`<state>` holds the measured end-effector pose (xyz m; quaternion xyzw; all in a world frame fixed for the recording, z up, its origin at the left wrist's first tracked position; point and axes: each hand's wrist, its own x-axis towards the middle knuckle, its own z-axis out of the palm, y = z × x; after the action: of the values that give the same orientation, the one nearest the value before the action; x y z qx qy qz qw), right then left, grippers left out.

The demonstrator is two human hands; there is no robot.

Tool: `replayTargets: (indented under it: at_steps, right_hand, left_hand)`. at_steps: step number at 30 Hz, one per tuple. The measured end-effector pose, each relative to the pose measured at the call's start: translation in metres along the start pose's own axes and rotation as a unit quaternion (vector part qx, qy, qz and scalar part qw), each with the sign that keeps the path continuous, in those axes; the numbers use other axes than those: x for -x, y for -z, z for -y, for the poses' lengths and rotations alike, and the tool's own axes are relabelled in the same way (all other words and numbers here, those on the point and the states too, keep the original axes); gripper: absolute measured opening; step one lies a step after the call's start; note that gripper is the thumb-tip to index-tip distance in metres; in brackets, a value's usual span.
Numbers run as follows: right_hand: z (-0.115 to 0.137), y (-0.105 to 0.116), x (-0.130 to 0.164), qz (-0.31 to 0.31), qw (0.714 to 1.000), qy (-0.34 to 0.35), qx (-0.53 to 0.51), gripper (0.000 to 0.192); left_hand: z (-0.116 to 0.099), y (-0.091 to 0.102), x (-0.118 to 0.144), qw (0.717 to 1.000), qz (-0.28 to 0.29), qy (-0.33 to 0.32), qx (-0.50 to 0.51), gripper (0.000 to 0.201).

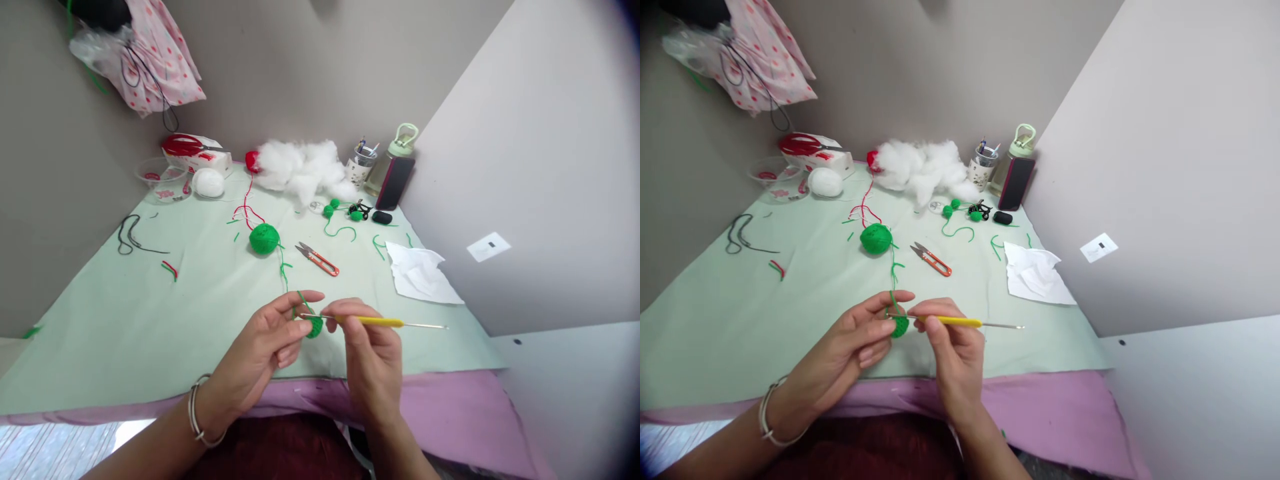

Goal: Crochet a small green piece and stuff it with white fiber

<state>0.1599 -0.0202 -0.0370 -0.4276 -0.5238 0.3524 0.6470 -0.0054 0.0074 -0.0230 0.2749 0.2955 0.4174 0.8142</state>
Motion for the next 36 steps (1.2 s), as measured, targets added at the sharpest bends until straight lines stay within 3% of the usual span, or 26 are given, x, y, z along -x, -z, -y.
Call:
replayTargets:
  at_steps: [6,10,14,17,19,20,21,23,25,27,32,36]
  right_hand:
    - [-0.006,0.001,0.002,0.000,0.998,-0.049,-0.041,0.021]
    - [0.000,0.004,0.002,0.013,1.000,-0.017,-0.012,0.025]
    - [0.004,0.004,0.006,0.057,0.981,0.109,0.152,0.027]
    - [-0.002,0.002,0.010,0.099,0.924,0.250,0.274,0.032]
    - [-0.007,0.001,0.013,0.096,0.887,0.305,0.334,0.036]
    - [-0.008,0.001,0.014,0.082,0.882,0.313,0.344,0.038]
    - [-0.009,0.001,0.015,0.069,0.888,0.305,0.336,0.039]
    - [-0.006,0.000,0.015,0.040,0.928,0.248,0.274,0.037]
    - [-0.002,0.000,0.013,0.005,0.968,0.174,0.182,0.031]
    - [0.002,-0.001,0.009,-0.008,0.988,0.115,0.106,0.026]
    - [0.003,-0.004,0.003,0.034,0.992,0.080,0.088,0.024]
    - [-0.001,-0.003,0.011,0.046,0.956,0.171,0.232,0.032]
  left_hand:
    - [0.003,0.001,0.000,0.995,-0.028,-0.034,-0.086,0.032]
    - [0.003,0.005,0.002,0.988,-0.036,-0.061,-0.135,0.029]
    - [0.007,0.005,0.005,0.967,-0.078,-0.104,-0.218,0.030]
    - [0.011,0.001,0.005,0.954,-0.123,-0.127,-0.241,0.040]
    - [0.010,-0.001,0.004,0.969,-0.112,-0.098,-0.199,0.052]
    - [0.009,-0.001,0.004,0.981,-0.090,-0.066,-0.161,0.057]
    - [0.008,-0.001,0.003,0.991,-0.065,-0.030,-0.116,0.061]
    - [0.003,0.002,0.001,0.999,-0.027,0.024,-0.032,0.059]
    - [-0.001,0.004,0.000,0.999,-0.023,0.031,0.010,0.050]
    - [-0.003,0.005,0.000,1.000,-0.026,0.012,0.007,0.043]
    - [0.004,0.002,0.002,0.997,-0.026,-0.023,-0.065,0.044]
    - [0.008,-0.001,0.003,0.995,-0.051,-0.040,-0.075,0.054]
